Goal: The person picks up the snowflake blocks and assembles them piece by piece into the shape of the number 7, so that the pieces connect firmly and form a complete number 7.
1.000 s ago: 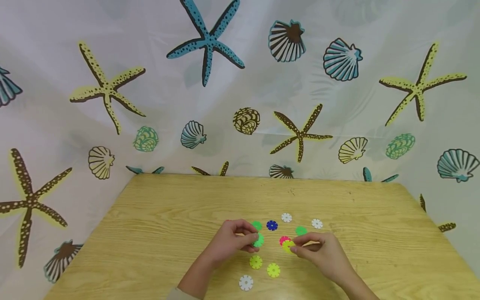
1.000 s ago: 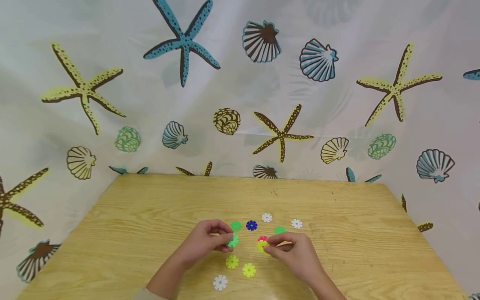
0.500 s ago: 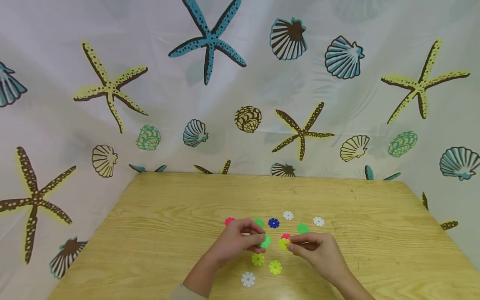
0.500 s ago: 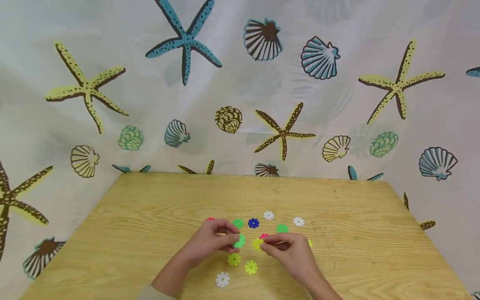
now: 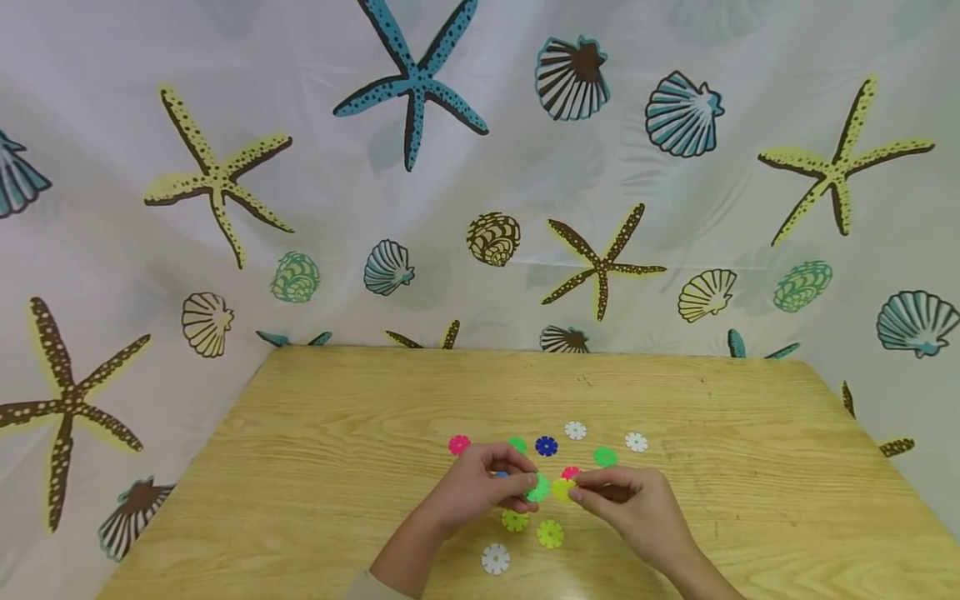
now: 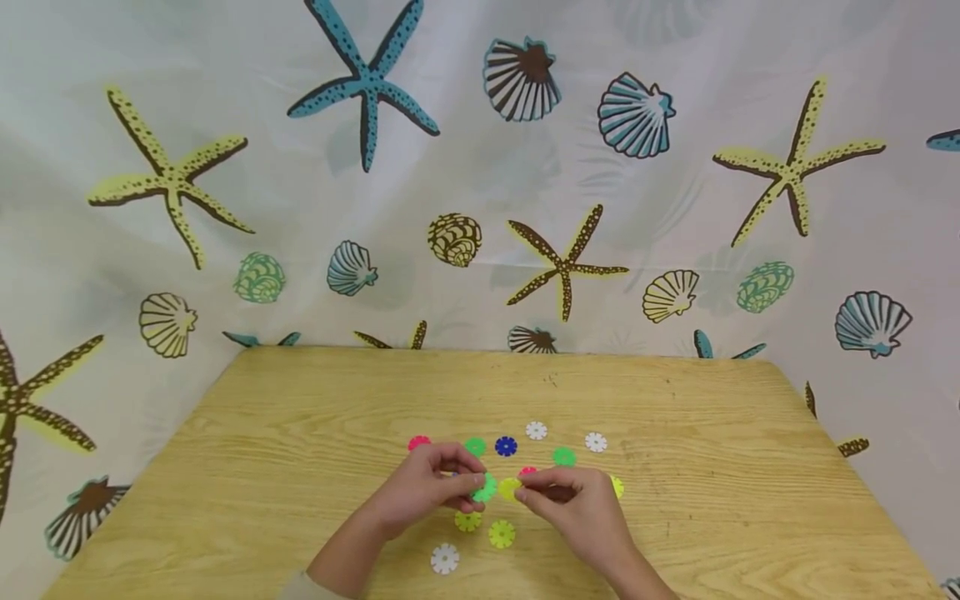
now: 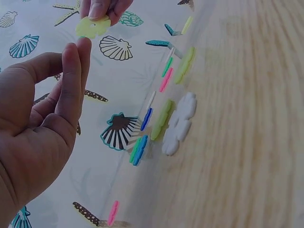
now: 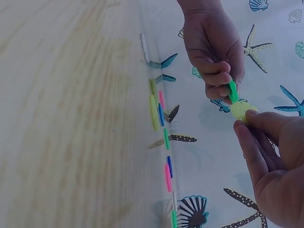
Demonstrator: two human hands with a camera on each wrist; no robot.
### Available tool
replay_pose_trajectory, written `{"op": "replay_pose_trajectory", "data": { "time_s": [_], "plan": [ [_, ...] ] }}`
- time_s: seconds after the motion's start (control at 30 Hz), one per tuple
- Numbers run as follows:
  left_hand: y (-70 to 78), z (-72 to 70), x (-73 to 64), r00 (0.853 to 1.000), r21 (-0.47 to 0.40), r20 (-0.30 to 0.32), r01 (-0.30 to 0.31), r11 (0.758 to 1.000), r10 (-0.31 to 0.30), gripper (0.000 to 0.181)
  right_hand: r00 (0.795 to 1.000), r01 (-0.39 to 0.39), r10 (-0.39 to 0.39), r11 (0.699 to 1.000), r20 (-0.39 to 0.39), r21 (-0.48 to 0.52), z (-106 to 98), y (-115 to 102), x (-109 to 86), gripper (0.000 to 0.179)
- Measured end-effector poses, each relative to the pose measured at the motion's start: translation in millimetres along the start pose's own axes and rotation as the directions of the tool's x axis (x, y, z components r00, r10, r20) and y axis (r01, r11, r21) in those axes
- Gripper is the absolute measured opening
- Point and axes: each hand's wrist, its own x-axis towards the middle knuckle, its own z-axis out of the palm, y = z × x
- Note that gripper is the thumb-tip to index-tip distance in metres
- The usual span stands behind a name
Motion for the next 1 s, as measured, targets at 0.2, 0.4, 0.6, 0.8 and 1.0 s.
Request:
{"op": "replay_pose_trajectory", "data": {
  "time_s": [0.2, 0.4, 0.6, 0.8, 1.0],
  "plan": [
    [0.7, 3.2, 0.6, 1.000, -0.011, 0.008, 0.000, 1.000, 0.000, 0.024, 0.999, 0.044, -0.044, 0.999, 0.020, 0.006, 0.7, 0.9, 0.0, 0.019],
    [1.9, 8.3, 0.3, 1.000, -0.070, 0.006, 0.013, 0.997, -0.012, 0.021, 0.996, 0.085, -0.085, 0.996, -0.006, -0.007, 2.3, 0.3, -1.1, 0.015],
    [2.5, 11.8, -0.1, 1.000, -0.117, -0.011, 0.025, 0.993, -0.026, 0.021, 0.984, 0.166, -0.166, 0.986, -0.056, -0.015, 6.6, 2.5, -3.9, 0.007],
    [-1.1, 13.5, 1.4, 0.999, -0.170, -0.027, 0.023, 0.985, -0.028, 0.020, 0.947, 0.301, -0.305, 0.952, -0.099, -0.046, 10.5, 5.5, -3.8, 0.004],
    [-1.5, 15.6, 0.6, 0.999, -0.177, -0.032, 0.021, 0.984, -0.027, 0.018, 0.936, 0.323, -0.330, 0.944, -0.124, -0.074, 14.3, 4.6, -5.5, 0.007]
  ]
}}
